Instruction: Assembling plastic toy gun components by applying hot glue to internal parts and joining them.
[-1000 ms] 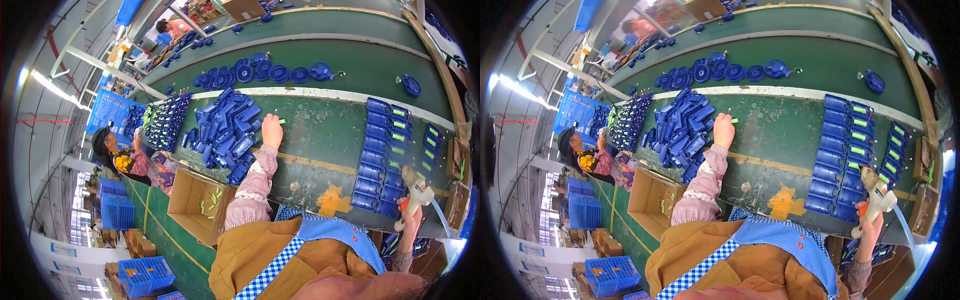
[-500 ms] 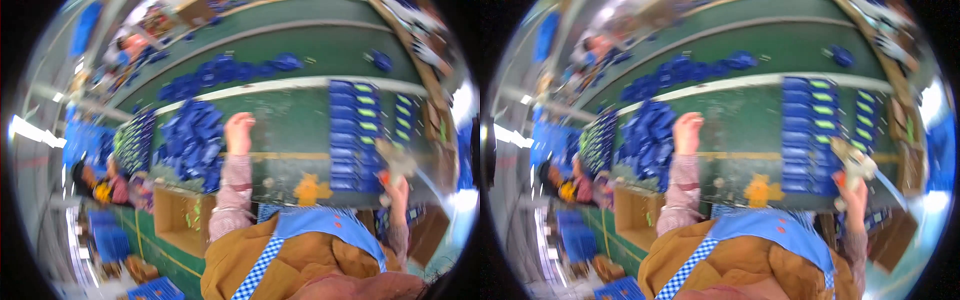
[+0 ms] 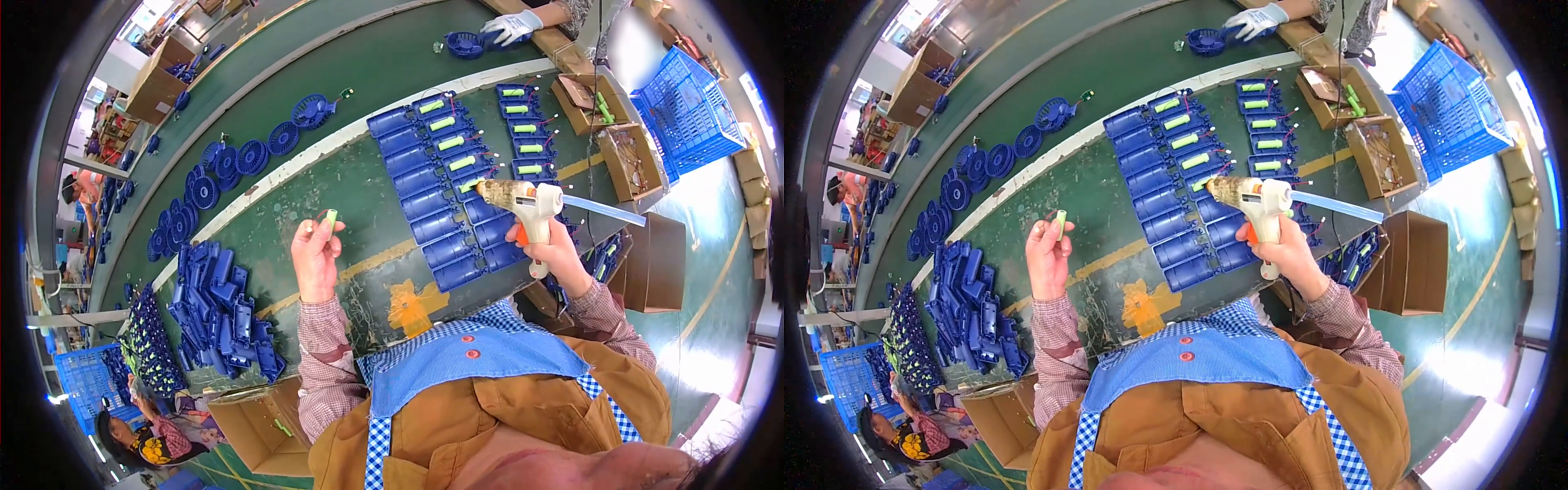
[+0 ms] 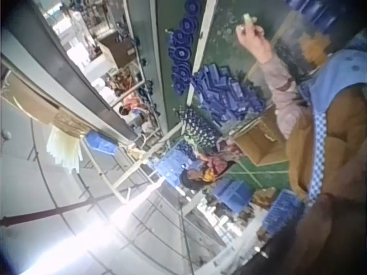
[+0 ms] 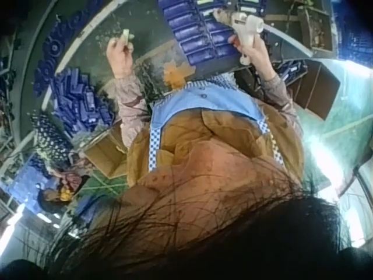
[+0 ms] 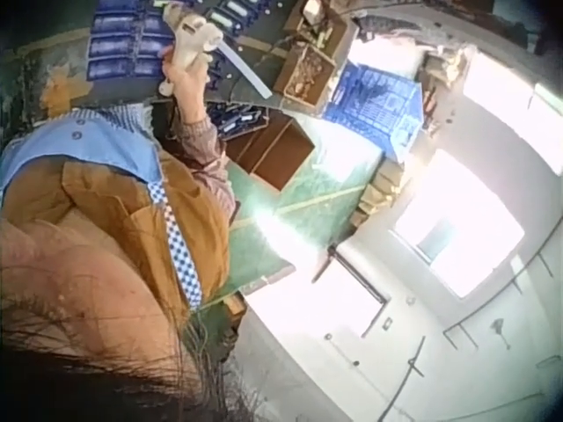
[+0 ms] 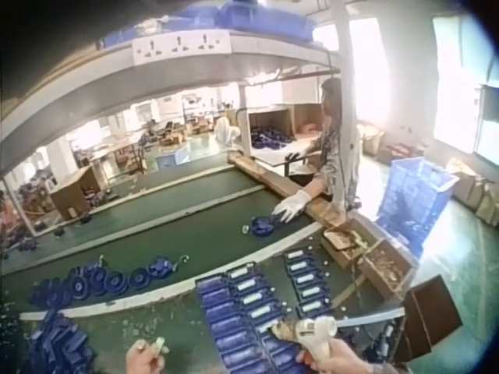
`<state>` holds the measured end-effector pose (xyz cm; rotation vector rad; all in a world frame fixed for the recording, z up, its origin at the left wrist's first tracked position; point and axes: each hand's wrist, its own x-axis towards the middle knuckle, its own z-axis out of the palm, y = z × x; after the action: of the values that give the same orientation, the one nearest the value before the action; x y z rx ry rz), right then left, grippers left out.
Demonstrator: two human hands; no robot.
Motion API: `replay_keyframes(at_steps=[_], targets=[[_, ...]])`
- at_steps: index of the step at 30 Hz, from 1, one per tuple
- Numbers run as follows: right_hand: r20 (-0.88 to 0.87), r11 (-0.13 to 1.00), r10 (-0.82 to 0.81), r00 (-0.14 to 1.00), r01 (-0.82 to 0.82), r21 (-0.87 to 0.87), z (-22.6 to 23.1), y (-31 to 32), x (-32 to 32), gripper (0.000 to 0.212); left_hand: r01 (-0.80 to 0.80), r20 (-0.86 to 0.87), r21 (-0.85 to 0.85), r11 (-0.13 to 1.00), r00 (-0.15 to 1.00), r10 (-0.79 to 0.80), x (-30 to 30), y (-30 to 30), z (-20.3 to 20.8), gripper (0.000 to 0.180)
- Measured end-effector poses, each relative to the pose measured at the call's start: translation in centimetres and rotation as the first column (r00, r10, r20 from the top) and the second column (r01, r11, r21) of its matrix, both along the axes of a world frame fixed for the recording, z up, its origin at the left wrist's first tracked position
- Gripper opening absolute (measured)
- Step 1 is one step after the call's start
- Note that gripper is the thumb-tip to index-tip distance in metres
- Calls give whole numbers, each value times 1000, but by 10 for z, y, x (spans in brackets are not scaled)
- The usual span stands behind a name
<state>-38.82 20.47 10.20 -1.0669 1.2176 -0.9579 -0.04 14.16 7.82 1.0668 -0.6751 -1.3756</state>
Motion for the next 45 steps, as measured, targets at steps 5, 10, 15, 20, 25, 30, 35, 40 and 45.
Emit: replay_keyframes(at_steps=[5, 10, 15, 20, 25, 30, 35, 40, 45], targets=[[-13, 1000, -3, 1000, 3, 9, -2, 0, -1, 30, 98, -74, 53, 994, 993, -94, -30, 0, 4, 19], [34, 1000, -19, 999, 19, -2, 2, 6, -3, 34, 224, 3, 12, 975, 975, -224, -50, -2, 3, 8], [36, 999, -35, 999, 34, 22, 12, 17, -5, 37, 343, 121, 84, 935, 928, -352, -78, -5, 7, 18], [-11, 997, 30, 1000, -29, 71, 11, 29, -7, 36, 351, 141, 62, 935, 924, -356, -114, -3, 2, 15], [-24, 994, 53, 998, -51, 92, 5, 31, -7, 35, 348, 186, 54, 936, 917, -352, -140, -5, -3, 11], [-65, 994, 53, 997, -46, 104, 5, 31, -8, 35, 302, 489, -18, 953, 834, -255, -157, -12, -23, 12], [-40, 997, -19, 999, 22, 68, -7, 38, -17, 39, 282, 747, -107, 954, 656, -110, -180, -15, -31, 17], [-45, 994, -51, 998, 55, 90, -4, 40, -19, 42, 371, 880, -209, 905, 475, 8, -199, -12, -38, 18], [-75, 997, -42, 996, 46, 56, 0, 46, -22, 34, 431, 936, -260, 864, 331, 116, -210, -13, -45, 20]])
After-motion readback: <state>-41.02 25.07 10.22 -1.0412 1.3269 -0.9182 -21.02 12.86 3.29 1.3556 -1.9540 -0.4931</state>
